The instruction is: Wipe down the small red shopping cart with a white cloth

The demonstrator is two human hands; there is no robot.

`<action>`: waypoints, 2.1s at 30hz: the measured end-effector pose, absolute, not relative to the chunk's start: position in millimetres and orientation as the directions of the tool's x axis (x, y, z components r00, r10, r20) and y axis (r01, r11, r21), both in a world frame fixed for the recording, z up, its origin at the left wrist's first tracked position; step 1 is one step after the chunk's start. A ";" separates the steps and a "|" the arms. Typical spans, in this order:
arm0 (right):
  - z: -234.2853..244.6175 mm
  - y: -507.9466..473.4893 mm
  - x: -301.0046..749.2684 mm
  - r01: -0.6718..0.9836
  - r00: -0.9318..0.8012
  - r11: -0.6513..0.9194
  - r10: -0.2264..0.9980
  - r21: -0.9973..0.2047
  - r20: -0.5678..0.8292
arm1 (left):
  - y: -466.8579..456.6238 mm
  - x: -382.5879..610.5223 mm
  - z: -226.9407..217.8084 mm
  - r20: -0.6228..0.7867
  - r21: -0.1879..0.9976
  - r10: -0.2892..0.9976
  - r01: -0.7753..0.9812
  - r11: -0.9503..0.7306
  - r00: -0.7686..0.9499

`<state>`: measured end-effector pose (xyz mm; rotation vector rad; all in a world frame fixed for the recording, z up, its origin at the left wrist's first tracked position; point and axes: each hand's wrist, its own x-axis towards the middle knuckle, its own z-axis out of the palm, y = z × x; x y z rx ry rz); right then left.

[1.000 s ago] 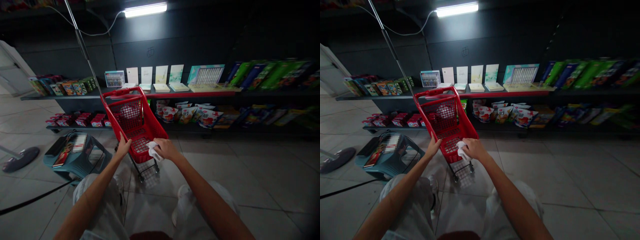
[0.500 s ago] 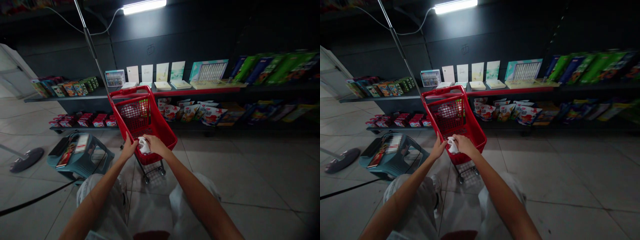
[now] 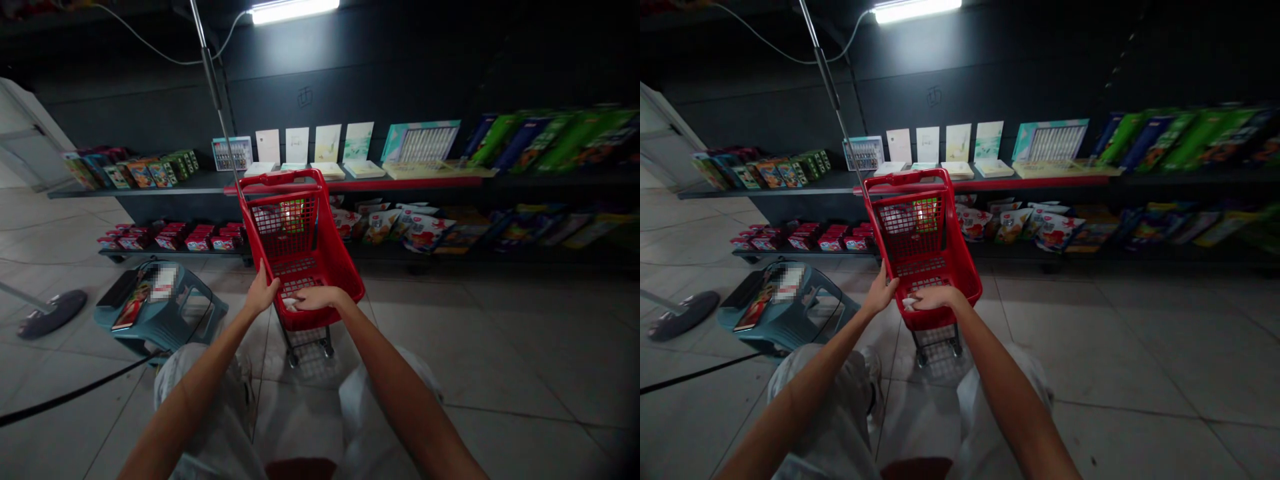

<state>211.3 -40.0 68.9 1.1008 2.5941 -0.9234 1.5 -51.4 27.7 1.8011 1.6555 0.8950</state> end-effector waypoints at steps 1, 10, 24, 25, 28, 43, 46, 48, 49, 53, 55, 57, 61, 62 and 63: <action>70.4 -39.8 214.8 0.706 -0.707 0.538 0.583 -0.462 -0.401 | -51.8 2.2 29.6 0.122 0.764 0.992 0.635 -0.114 0.031; 64.5 -36.8 258.6 0.918 -0.397 0.338 0.770 -0.207 -0.500 | -47.1 9.9 27.3 0.188 0.800 0.982 0.576 -0.169 0.027; 54.6 -42.1 232.2 0.691 -0.652 0.453 0.726 -0.563 -0.218 | -74.8 13.9 53.4 0.392 0.398 0.699 0.575 -0.715 0.598; 52.2 -42.0 229.6 0.678 -0.654 0.440 0.727 -0.588 -0.210 | -79.8 15.4 54.6 0.387 0.385 0.695 0.579 -0.719 0.605; 47.9 -44.0 225.5 0.664 -0.661 0.397 0.709 -0.634 -0.248 | -89.2 18.6 55.5 0.401 0.358 0.695 0.596 -0.719 0.597; 68.0 -52.7 251.8 0.764 -0.631 0.438 0.661 -0.474 -0.406 | -84.5 27.4 53.0 0.435 0.211 0.692 0.682 -0.700 0.576; 67.3 -52.7 255.1 0.805 -0.575 0.422 0.727 -0.417 -0.375 | -81.4 29.9 51.5 0.447 0.215 0.697 0.689 -0.692 0.561; 67.7 -53.1 258.5 0.837 -0.521 0.391 0.782 -0.383 -0.341 | -78.4 30.2 50.5 0.456 0.223 0.701 0.692 -0.686 0.548; 68.2 -53.3 260.6 0.849 -0.496 0.373 0.808 -0.374 -0.319 | -76.7 29.9 50.2 0.457 0.228 0.704 0.694 -0.683 0.543; 68.9 -51.9 272.5 0.814 -0.433 0.319 0.891 -0.485 -0.140 | -69.5 27.2 49.1 0.442 0.238 0.734 0.721 -0.651 0.516; 68.0 -50.3 280.7 0.755 -0.371 0.318 0.928 -0.573 0.027 | -66.0 24.7 47.8 0.439 0.234 0.751 0.744 -0.626 0.494; 66.8 -49.8 289.5 0.711 -0.288 0.338 0.940 -0.617 0.184 | -62.6 21.8 46.4 0.440 0.241 0.769 0.764 -0.599 0.464; 66.0 -55.8 303.2 0.711 -0.135 0.348 0.920 -0.611 0.367 | -57.1 17.2 45.1 0.441 0.257 0.797 0.792 -0.553 0.413; 66.4 -58.6 305.2 0.722 -0.106 0.346 0.912 -0.600 0.397 | -56.2 16.7 45.1 0.442 0.250 0.799 0.799 -0.546 0.408; 67.0 -61.5 306.7 0.737 -0.080 0.337 0.904 -0.586 0.419 | -55.5 16.7 45.2 0.442 0.238 0.800 0.807 -0.541 0.405</action>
